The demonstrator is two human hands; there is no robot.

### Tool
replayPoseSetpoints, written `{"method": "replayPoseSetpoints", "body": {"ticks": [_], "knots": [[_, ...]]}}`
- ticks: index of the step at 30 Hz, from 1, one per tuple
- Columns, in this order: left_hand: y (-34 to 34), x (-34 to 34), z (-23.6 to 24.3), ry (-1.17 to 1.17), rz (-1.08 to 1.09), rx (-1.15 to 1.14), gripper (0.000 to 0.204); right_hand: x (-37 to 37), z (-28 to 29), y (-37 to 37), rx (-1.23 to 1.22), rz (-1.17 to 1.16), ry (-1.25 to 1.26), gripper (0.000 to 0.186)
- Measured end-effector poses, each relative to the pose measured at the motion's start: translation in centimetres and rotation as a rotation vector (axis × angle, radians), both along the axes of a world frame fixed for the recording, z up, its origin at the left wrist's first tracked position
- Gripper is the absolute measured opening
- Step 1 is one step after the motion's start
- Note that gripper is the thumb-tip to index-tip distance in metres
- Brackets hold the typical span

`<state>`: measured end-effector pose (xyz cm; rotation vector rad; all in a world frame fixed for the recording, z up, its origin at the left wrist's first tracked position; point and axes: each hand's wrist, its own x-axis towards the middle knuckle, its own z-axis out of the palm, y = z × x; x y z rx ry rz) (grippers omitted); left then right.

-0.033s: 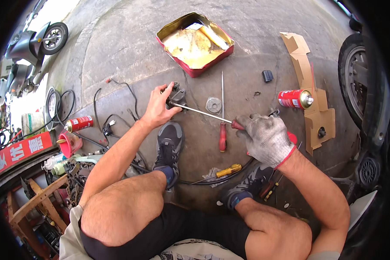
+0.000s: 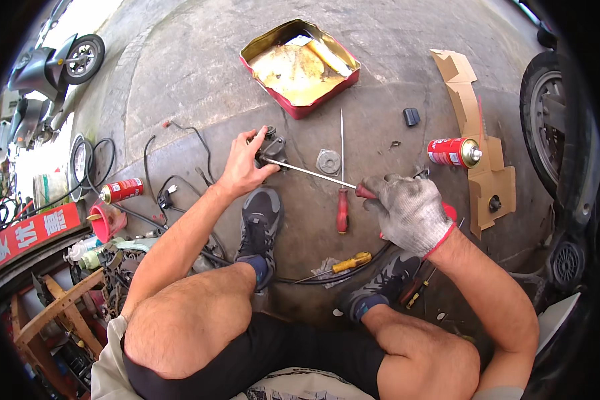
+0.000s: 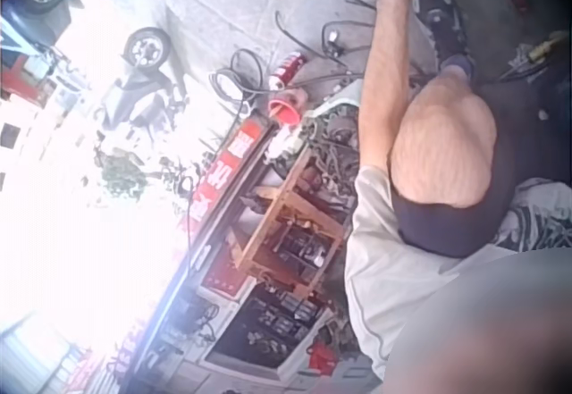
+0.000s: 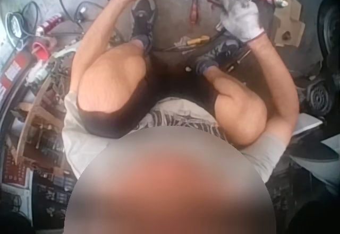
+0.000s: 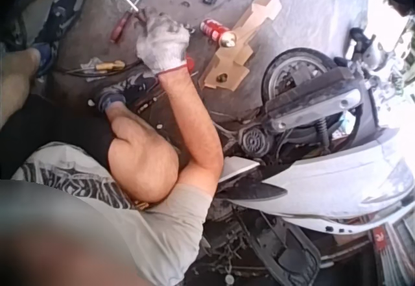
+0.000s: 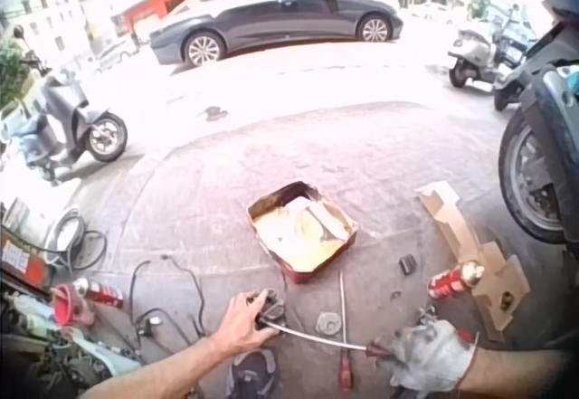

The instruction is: Disassembling and cleaning a motorcycle carburetor using tools and cleaning spray.

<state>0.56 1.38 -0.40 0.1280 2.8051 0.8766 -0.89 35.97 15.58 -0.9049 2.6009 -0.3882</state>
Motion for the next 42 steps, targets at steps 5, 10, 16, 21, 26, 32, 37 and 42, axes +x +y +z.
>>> {"method": "replayPoseSetpoints", "body": {"ticks": [5, 10, 16, 21, 26, 32, 37, 42], "knots": [[0.1, 0.0, 0.1, 0.019, -0.013, -0.010, 0.094, -0.3, -0.6, 0.7, -0.104, -0.077, -0.093, 0.027], [0.1, 0.0, 0.3, 0.023, -0.019, -0.023, 0.094, -0.2, -0.8, 0.6, -0.053, -0.138, -0.178, 0.026], [0.1, 0.1, 0.3, 0.018, -0.007, -0.015, 0.094, -0.4, -0.3, 0.2, -0.047, -0.177, -0.278, 0.024], [0.1, 0.0, 0.5, 0.026, -0.027, -0.015, 0.094, -0.4, -1.1, 0.9, -0.132, -0.173, -0.233, 0.025], [0.2, -0.1, 0.5, -0.030, -0.027, 0.006, 0.095, -0.9, 0.2, 0.7, -0.068, -0.387, -0.565, 0.029], [0.2, -0.5, 1.0, -0.059, -0.057, -0.012, 0.097, 2.8, -2.3, 4.0, -0.242, -0.338, -0.161, 0.035], [0.1, -0.5, 0.8, -0.069, -0.077, -0.030, 0.098, 5.4, -5.3, 5.4, -0.129, -0.414, -0.224, 0.041], [0.0, -0.6, 0.9, -0.078, -0.072, -0.005, 0.097, 6.4, -7.8, 5.0, -0.191, -0.401, -0.166, 0.041]]}}
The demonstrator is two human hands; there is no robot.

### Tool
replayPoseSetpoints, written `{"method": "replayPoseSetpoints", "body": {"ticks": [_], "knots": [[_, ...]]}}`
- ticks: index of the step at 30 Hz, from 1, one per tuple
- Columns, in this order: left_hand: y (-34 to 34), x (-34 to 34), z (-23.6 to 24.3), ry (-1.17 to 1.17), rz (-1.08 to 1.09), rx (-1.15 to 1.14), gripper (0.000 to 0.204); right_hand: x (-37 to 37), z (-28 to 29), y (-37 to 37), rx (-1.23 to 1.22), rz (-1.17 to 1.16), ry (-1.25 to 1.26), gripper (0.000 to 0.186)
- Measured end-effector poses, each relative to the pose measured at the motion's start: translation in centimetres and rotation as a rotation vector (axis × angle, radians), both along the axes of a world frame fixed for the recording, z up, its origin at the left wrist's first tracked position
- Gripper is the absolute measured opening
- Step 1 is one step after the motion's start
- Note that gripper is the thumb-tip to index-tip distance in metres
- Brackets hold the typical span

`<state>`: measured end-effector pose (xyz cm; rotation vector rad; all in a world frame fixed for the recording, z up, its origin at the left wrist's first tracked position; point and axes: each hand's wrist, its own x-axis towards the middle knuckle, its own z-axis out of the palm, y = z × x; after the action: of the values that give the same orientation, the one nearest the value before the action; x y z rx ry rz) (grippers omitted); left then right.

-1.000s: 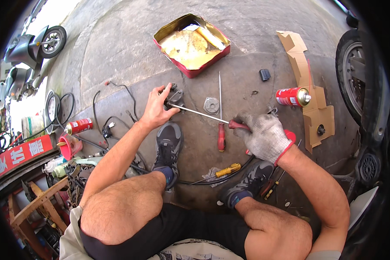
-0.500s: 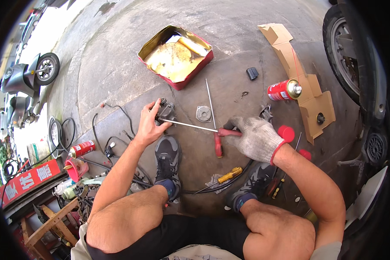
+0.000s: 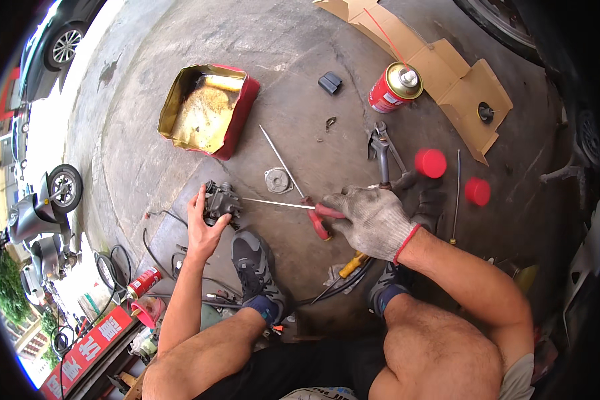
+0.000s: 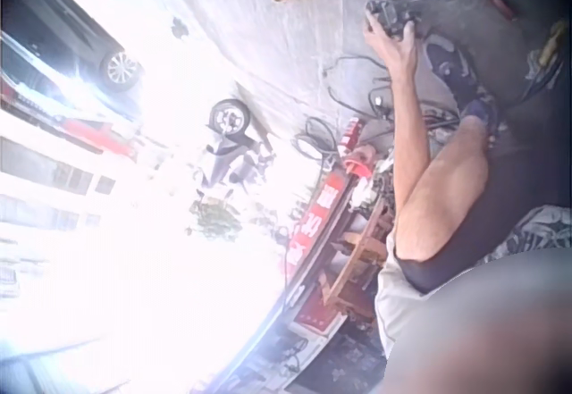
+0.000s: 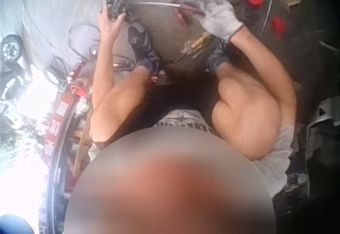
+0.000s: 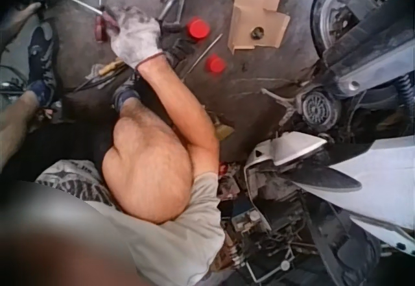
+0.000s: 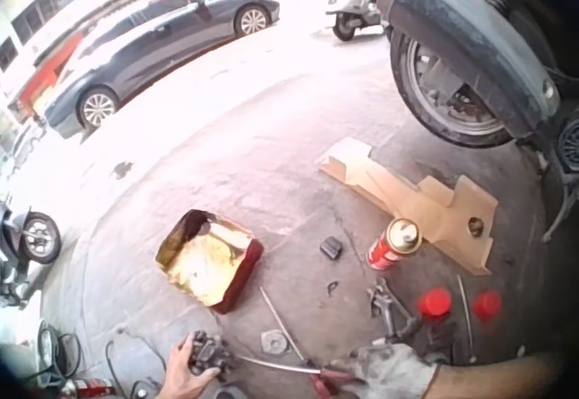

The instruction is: Disassembling and cleaning a motorcycle carburetor using tools and cleaning spray.

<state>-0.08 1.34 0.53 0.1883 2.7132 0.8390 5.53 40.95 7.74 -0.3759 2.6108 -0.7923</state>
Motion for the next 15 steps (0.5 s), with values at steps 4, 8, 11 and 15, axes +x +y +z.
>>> {"method": "replayPoseSetpoints", "body": {"ticks": [4, 8, 11, 15], "knots": [[0.06, 0.08, -0.22, 0.008, -0.005, -0.018, 0.095, -0.17, -0.36, -0.27, -0.054, -0.008, 0.019, 0.040], [-0.06, 0.08, -0.13, 0.007, -0.003, -0.022, 0.095, -0.15, -0.66, -0.31, -0.036, 0.007, 0.032, 0.039], [0.04, 0.07, 0.02, 0.004, -0.006, -0.015, 0.094, -0.05, -0.67, -0.27, -0.032, 0.002, 0.029, 0.039], [0.12, 0.08, 0.10, 0.007, -0.007, -0.017, 0.094, 0.04, -0.93, -0.29, -0.046, 0.014, 0.032, 0.039]]}}
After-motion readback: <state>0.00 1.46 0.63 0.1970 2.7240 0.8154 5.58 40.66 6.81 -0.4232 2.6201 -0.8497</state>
